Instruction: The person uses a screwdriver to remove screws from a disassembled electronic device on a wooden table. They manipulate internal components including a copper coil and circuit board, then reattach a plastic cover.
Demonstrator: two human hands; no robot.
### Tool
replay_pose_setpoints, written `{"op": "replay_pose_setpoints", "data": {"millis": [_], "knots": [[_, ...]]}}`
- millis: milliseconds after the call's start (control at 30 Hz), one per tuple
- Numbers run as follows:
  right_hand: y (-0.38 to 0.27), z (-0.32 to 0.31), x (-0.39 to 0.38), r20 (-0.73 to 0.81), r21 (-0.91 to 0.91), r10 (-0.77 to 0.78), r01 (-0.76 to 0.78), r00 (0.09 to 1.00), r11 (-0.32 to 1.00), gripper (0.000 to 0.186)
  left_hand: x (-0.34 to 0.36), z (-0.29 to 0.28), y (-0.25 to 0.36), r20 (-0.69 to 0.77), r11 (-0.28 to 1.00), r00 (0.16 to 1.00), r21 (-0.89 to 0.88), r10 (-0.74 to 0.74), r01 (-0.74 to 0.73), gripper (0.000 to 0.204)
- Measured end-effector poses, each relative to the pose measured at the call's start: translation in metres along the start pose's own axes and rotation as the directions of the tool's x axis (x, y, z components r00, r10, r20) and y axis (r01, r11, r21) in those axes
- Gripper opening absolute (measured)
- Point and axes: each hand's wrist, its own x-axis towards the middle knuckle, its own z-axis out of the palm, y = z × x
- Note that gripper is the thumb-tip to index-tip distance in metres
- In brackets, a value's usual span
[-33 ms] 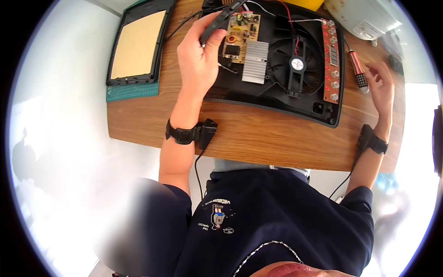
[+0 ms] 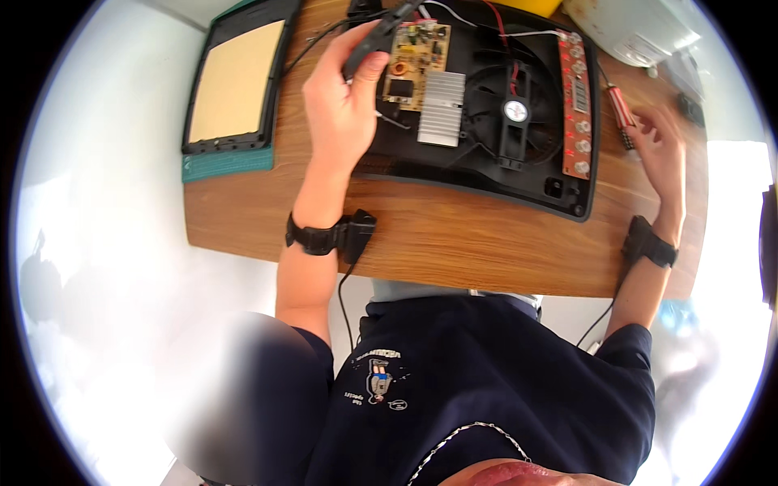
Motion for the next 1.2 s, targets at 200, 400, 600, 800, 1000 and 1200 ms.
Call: {"op": "replay_pose_setpoints", "data": {"millis": [200, 400, 600, 800, 1000, 1200], "knots": [[-0.022, 0.003, 0.000, 0.056, -0.034, 0.084, -0.082, 0.995, 0.996, 0.049, -0.003, 0.001, -0.005, 0.009, 0.997, 0.998, -0.051, -0.065, 0.066, 0.034], [-0.029, 0.005, -0.003, 0.131, -0.032, 0.143, -0.140, 0.981, 0.990, 0.058, -0.001, 0.003, -0.001, 0.044, 0.990, 0.993, -0.085, -0.110, 0.113, 0.033], [-0.029, -0.005, -0.001, -0.180, 0.056, 0.200, -0.193, 0.963, 0.980, 0.040, 0.000, 0.004, -0.003, -0.003, 0.996, 0.999, -0.080, -0.047, 0.046, 0.031], [-0.068, -0.031, 0.011, -0.537, 0.294, 0.042, 0.140, 0.842, 0.945, 0.029, -0.001, 0.004, -0.009, -0.009, 0.992, 1.000, -0.122, -0.019, 0.018, 0.030], [-0.158, -0.040, 0.037, -0.611, 0.443, -0.209, 0.548, 0.764, 0.710, 0.052, -0.002, 0.000, -0.004, -0.001, 0.985, 0.996, -0.151, -0.084, 0.083, 0.030], [-0.230, 0.005, 0.063, -0.343, 0.439, -0.411, 0.531, 0.845, 0.725, 0.060, -0.002, -0.003, -0.005, 0.002, 0.971, 0.986, -0.176, -0.166, 0.163, 0.029]]}}
